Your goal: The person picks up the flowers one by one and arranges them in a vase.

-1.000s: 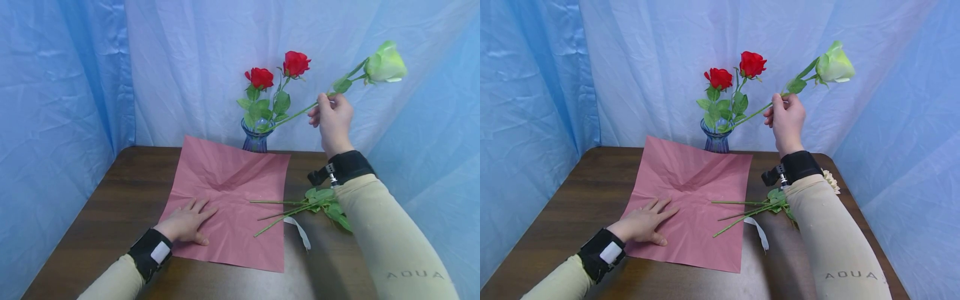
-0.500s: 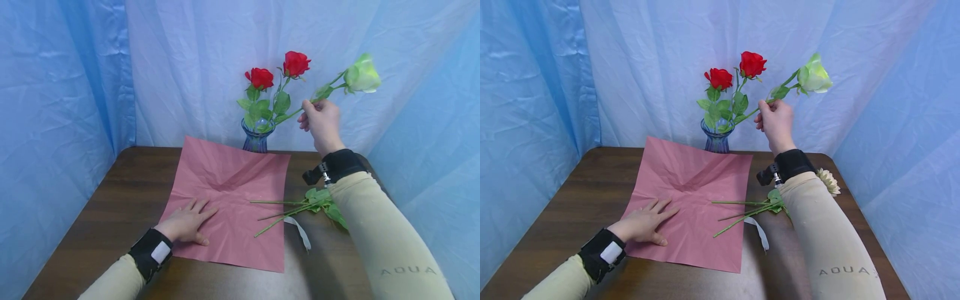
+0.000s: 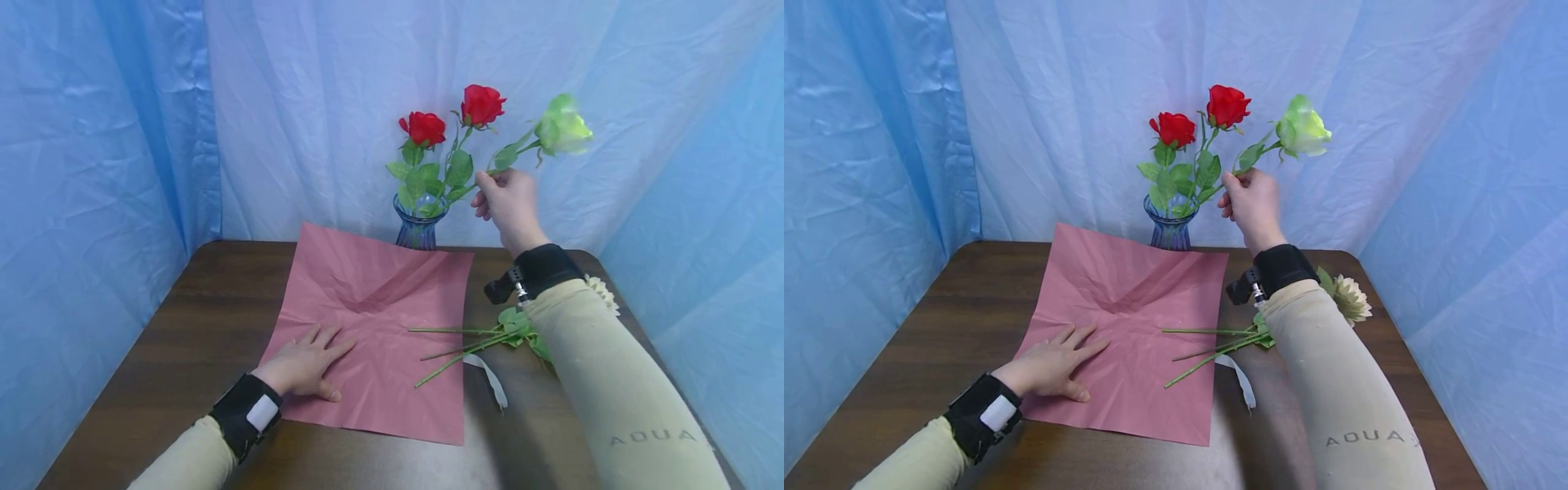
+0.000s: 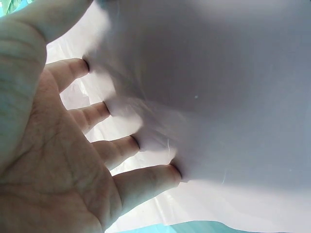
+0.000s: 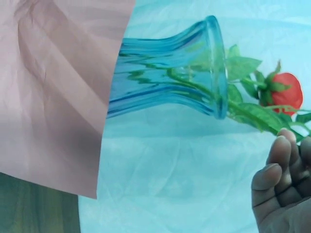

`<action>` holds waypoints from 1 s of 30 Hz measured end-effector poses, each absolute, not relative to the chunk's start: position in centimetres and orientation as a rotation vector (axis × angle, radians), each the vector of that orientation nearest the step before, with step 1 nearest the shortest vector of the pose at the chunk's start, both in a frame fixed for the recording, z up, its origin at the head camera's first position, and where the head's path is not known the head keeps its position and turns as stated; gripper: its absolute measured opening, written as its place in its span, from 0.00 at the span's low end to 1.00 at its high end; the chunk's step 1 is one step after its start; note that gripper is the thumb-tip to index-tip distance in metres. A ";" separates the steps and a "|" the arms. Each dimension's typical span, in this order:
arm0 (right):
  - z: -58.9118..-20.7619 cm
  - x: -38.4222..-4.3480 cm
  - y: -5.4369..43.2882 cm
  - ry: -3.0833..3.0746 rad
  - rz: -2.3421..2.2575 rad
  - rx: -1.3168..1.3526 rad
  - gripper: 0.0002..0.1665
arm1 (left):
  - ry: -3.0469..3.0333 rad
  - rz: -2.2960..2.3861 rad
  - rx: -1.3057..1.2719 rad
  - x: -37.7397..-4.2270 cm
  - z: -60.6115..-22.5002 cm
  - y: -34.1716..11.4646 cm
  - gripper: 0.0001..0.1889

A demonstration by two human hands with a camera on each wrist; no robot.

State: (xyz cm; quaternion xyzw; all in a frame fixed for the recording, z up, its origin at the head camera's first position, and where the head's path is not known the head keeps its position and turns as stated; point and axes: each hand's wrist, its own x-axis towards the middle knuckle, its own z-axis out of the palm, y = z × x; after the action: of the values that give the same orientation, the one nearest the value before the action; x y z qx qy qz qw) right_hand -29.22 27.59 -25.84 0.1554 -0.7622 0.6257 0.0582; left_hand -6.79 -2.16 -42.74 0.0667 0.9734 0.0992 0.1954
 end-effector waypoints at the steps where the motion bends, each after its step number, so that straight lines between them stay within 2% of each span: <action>1: -25.9 -29.3 27.5 -2.318 1.897 0.470 0.20 | 2.730 0.278 0.189 -6.8 -42.7 -2.1 0.52; 18: -26.3 -29.6 26.2 -2.426 1.988 0.395 0.20 | 2.739 0.263 0.207 -6.7 -42.7 -2.0 0.52; 30: -26.7 -29.8 25.6 -2.357 2.052 0.446 0.11 | 2.747 0.250 0.213 -6.6 -42.6 -2.2 0.52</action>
State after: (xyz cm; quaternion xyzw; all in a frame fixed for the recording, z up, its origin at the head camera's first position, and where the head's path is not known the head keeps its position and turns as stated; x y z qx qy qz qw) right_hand -29.77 25.62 -26.68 0.1414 -0.7467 0.6500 -0.0074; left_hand -6.60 -2.20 -42.64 0.0755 0.9755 0.0888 0.1866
